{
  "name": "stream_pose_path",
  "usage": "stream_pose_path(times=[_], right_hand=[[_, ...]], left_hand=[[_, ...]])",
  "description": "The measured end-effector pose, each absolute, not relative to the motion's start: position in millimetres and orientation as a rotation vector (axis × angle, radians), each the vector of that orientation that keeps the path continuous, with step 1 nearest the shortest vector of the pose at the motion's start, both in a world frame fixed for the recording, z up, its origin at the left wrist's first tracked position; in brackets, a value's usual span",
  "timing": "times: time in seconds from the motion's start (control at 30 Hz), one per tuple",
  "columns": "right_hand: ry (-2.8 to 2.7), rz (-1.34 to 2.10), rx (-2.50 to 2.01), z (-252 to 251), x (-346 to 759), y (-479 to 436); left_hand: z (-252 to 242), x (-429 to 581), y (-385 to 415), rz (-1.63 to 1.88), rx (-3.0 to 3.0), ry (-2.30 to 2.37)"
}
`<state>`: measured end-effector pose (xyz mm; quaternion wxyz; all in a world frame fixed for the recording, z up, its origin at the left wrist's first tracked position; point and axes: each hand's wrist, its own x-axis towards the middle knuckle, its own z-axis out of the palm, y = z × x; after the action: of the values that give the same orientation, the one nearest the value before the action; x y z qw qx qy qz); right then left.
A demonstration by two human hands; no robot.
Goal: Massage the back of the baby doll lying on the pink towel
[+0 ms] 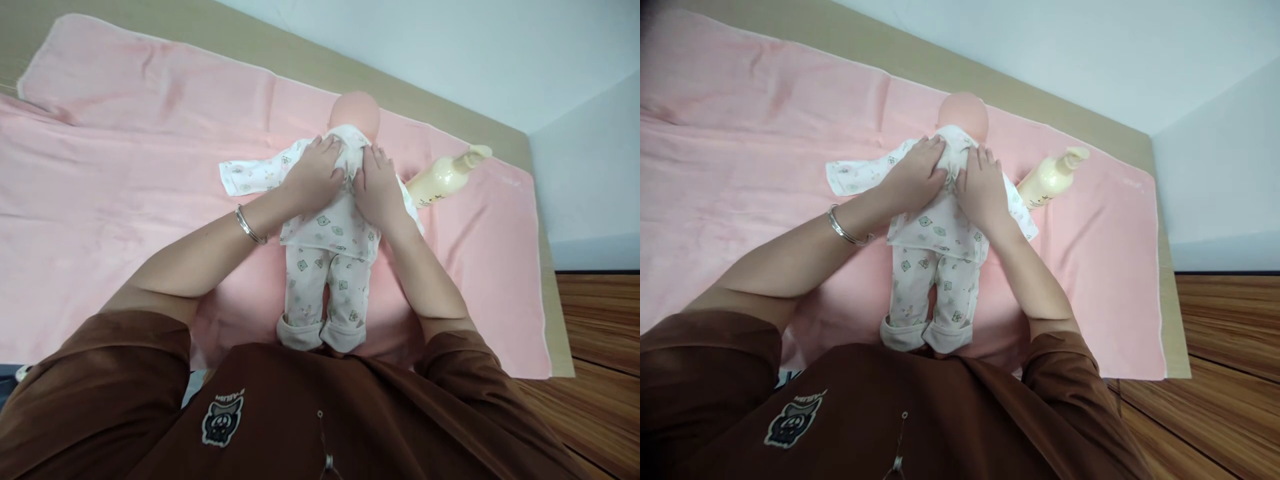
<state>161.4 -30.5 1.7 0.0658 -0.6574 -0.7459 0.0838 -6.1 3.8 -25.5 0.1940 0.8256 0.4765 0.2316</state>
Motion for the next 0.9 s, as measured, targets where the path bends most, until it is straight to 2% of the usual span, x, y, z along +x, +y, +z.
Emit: stream_pose_path(times=[0.13,0.27,0.43,0.63,0.9], right_hand=[[-2.362,0.238,-1.807,0,148,-54],[-2.282,0.282,-1.835,-9,150,-43],[-2.073,0.394,-1.996,-15,159,-18],[-2.090,0.237,-1.863,-26,166,-19],[-2.102,0.198,-1.855,-30,168,-17]], left_hand=[[-38,-5,14,0.798,2.184,1.462],[-45,-4,12,0.885,2.150,1.447],[-46,-7,10,0.908,2.151,1.379],[-41,-6,7,0.883,2.161,1.425],[-40,-7,5,0.861,2.189,1.439]])
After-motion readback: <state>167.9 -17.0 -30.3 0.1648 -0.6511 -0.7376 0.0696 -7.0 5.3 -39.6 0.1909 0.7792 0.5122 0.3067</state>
